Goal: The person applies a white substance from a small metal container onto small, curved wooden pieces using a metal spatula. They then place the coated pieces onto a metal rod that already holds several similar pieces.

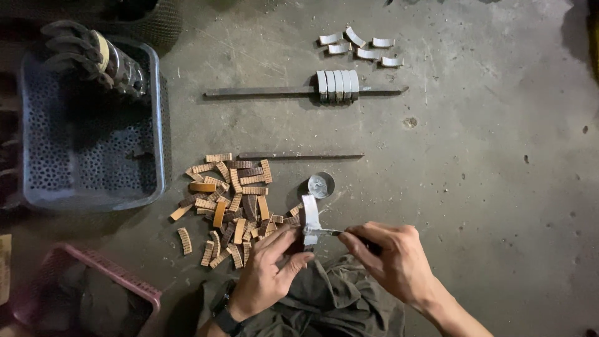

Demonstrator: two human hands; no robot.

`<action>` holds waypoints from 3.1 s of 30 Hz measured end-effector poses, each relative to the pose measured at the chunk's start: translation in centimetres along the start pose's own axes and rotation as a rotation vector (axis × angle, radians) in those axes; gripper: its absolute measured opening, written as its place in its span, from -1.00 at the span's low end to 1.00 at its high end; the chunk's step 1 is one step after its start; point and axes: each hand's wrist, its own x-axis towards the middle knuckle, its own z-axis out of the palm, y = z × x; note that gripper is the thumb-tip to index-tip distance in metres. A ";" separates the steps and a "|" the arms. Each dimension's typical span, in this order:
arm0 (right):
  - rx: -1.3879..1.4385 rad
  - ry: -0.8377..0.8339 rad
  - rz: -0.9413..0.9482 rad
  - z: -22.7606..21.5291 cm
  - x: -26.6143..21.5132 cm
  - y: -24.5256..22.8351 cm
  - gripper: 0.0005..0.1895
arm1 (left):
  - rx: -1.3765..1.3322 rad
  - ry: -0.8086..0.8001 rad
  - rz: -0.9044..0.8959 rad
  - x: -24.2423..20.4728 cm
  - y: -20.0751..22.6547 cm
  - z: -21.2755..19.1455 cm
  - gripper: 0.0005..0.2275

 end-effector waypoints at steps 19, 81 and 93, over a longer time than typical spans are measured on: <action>0.165 -0.173 0.336 -1.3 1.9 3.6 -0.72 | 0.066 -0.149 0.055 -0.6 -1.3 -0.1 -0.75; -0.034 0.406 -0.247 2.7 3.3 3.7 -0.76 | -0.018 0.451 -0.423 -0.7 -11.3 -21.3 -0.78; 0.294 -0.041 -0.007 -1.4 0.9 -0.4 -0.80 | -0.381 -0.012 -0.164 1.0 0.1 -0.6 -0.82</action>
